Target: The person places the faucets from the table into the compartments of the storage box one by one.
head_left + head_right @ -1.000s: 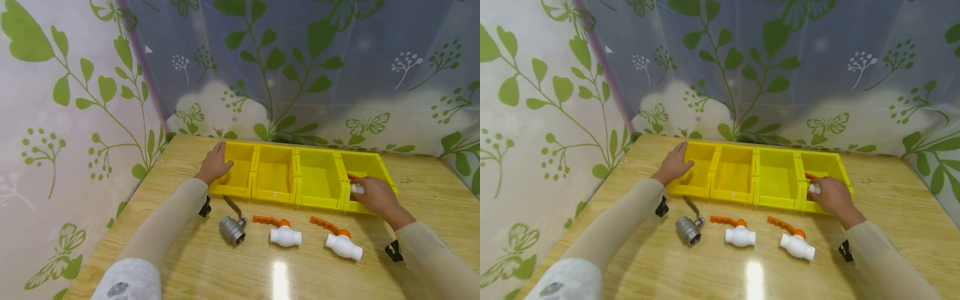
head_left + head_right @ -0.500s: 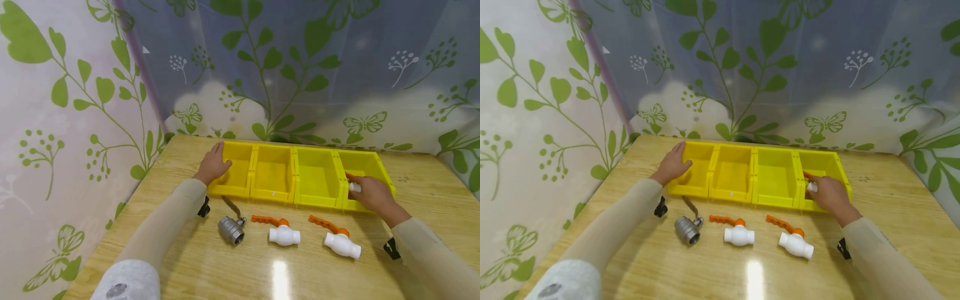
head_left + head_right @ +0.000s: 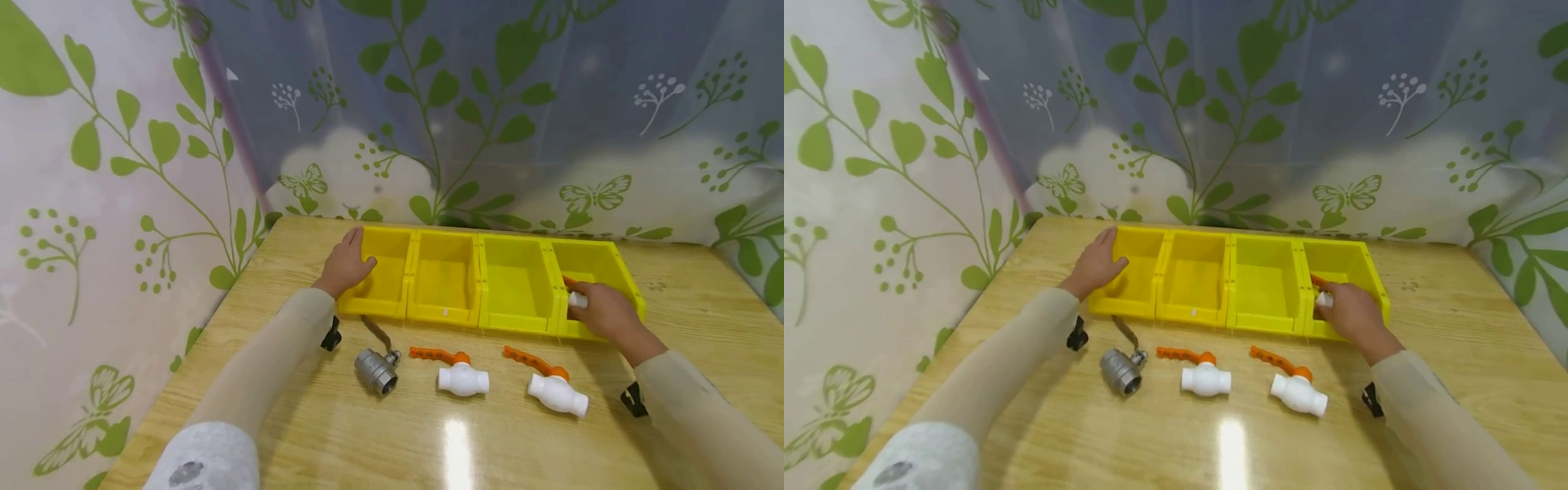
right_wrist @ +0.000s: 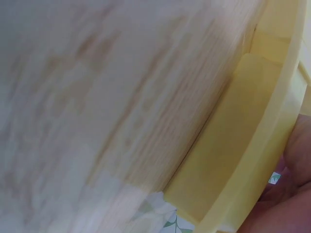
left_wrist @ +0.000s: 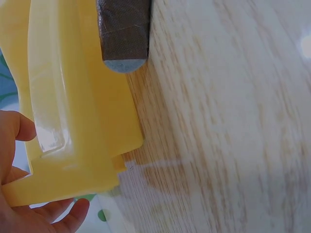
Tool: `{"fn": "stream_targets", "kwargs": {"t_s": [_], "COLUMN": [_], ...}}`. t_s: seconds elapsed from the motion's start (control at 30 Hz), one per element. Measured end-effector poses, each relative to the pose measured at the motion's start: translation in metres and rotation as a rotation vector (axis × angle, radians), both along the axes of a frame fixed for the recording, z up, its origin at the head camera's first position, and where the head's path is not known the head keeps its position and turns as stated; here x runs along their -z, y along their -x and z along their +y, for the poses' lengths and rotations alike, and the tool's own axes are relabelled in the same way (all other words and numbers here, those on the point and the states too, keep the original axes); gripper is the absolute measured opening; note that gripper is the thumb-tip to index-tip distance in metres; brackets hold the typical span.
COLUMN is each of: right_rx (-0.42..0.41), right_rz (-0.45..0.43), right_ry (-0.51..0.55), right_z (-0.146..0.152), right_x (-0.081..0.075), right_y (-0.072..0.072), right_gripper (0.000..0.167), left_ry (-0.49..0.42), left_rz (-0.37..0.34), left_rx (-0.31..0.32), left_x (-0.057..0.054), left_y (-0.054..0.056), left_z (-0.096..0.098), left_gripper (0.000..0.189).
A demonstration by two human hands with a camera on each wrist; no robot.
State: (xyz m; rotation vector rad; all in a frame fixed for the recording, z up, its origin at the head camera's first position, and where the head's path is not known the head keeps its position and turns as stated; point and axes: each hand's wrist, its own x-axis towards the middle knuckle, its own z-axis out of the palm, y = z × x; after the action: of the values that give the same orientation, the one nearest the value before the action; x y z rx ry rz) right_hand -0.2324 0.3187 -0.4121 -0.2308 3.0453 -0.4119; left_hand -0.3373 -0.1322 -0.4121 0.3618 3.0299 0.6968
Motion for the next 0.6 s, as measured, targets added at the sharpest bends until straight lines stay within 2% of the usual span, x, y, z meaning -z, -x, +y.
{"fn": "stream_targets", "kwargs": {"t_s": [0.23, 0.6], "right_rx": [-0.008, 0.036], "right_rz": [-0.023, -0.029], "right_ry": [0.01, 0.037], "right_z": [-0.0004, 0.001], "right_x": [0.0004, 0.0039], "right_y": [0.0004, 0.0019], "right_gripper": [0.049, 0.052], "left_ry": [-0.014, -0.017], "left_rz": [-0.011, -0.009], "left_rx": [-0.007, 0.0], "left_x": [-0.0018, -0.003], "left_y": [-0.0011, -0.0028], "left_z": [-0.0002, -0.0002], "left_gripper": [0.074, 0.075]}}
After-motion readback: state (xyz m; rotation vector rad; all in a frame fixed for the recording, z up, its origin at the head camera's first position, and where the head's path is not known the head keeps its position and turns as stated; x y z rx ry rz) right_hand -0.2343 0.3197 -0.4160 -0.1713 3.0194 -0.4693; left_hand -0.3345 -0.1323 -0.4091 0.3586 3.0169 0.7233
